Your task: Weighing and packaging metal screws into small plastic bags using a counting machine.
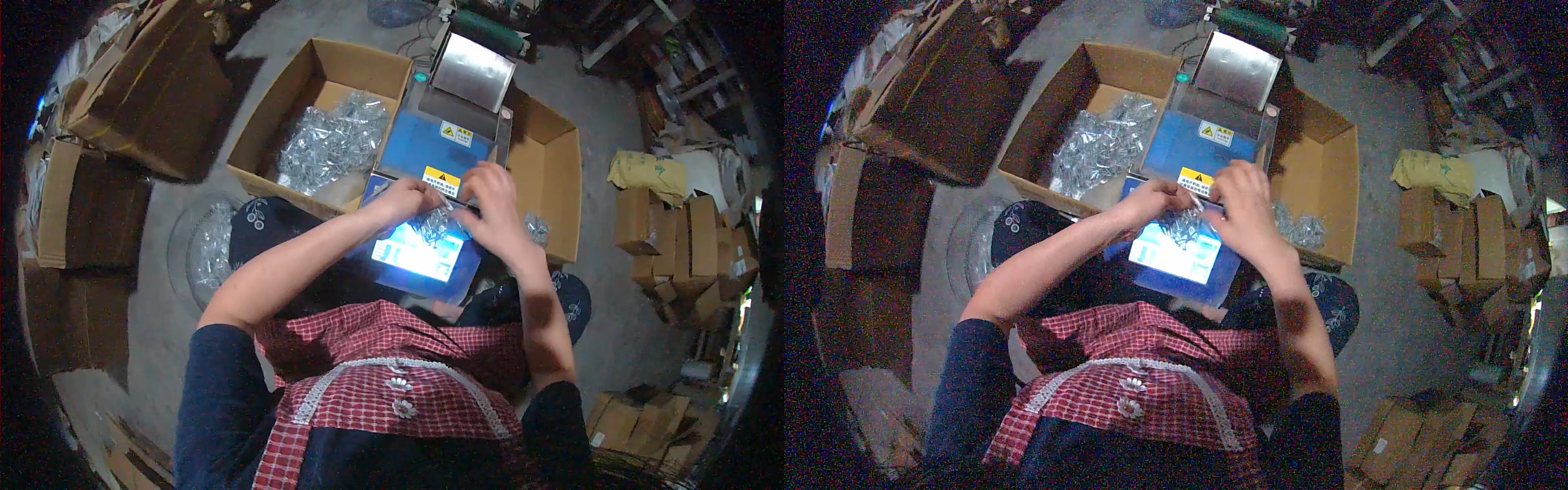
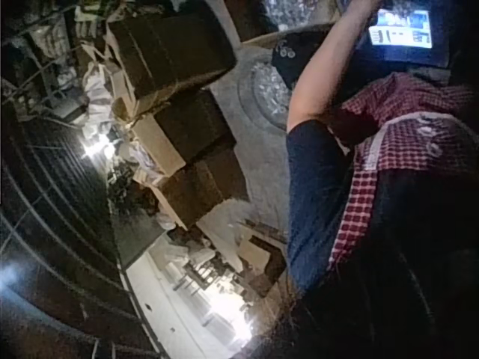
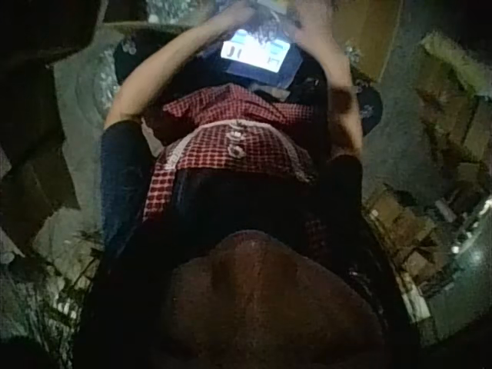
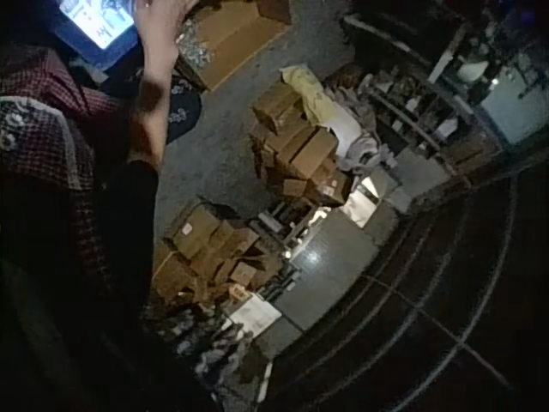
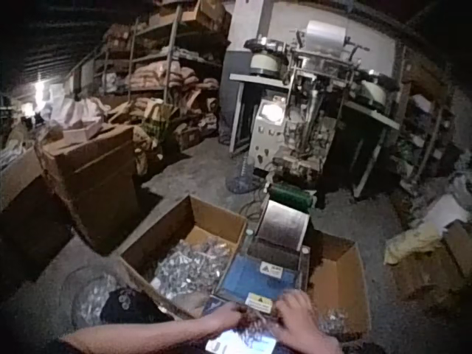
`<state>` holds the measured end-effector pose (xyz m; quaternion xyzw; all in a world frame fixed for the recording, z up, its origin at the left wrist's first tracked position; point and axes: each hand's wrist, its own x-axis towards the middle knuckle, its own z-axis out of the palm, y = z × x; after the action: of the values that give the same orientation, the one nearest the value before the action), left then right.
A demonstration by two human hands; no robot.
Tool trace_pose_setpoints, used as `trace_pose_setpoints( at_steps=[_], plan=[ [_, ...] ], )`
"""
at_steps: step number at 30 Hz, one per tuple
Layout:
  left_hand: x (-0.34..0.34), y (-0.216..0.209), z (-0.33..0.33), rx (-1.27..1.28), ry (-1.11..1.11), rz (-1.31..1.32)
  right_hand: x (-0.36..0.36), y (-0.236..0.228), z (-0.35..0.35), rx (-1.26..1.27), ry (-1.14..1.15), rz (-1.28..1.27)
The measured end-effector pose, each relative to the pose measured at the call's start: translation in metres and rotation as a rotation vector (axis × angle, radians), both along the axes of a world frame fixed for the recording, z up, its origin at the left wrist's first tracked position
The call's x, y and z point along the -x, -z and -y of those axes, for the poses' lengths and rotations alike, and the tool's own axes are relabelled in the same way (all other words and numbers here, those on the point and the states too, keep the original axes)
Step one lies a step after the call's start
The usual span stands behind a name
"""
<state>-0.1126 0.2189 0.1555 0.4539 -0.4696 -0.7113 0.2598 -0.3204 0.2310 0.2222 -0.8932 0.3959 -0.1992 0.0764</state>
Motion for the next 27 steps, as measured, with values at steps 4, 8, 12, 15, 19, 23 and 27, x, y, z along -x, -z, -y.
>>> trace_pose_setpoints(
  at_steps=[4,8,12,15,19,23,27],
  plan=[
    [-0.02,-0.024,0.011,0.043,-0.378,-0.259,0.031,0.003,0.022,0.03,0.217,0.158],
    [-0.084,-0.03,0.044,-0.015,-0.633,-0.586,0.034,-0.007,0.024,-0.02,0.399,0.415],
    [-0.125,-0.031,0.088,-0.137,-0.839,-0.676,0.054,-0.015,0.031,-0.051,0.428,0.353],
    [-0.162,-0.009,0.117,0.043,-0.475,-0.081,0.082,-0.022,0.042,-0.072,0.375,0.126],
    [-0.206,0.102,0.134,0.25,-0.09,0.941,0.096,-0.021,0.057,-0.288,0.363,0.083],
    [-0.177,0.168,0.126,0.174,0.562,1.093,0.098,-0.022,0.061,-0.43,0.495,0.039],
    [-0.192,0.226,0.123,0.293,0.564,1.144,0.094,-0.01,0.073,-0.42,0.419,-0.141]
  ],
)
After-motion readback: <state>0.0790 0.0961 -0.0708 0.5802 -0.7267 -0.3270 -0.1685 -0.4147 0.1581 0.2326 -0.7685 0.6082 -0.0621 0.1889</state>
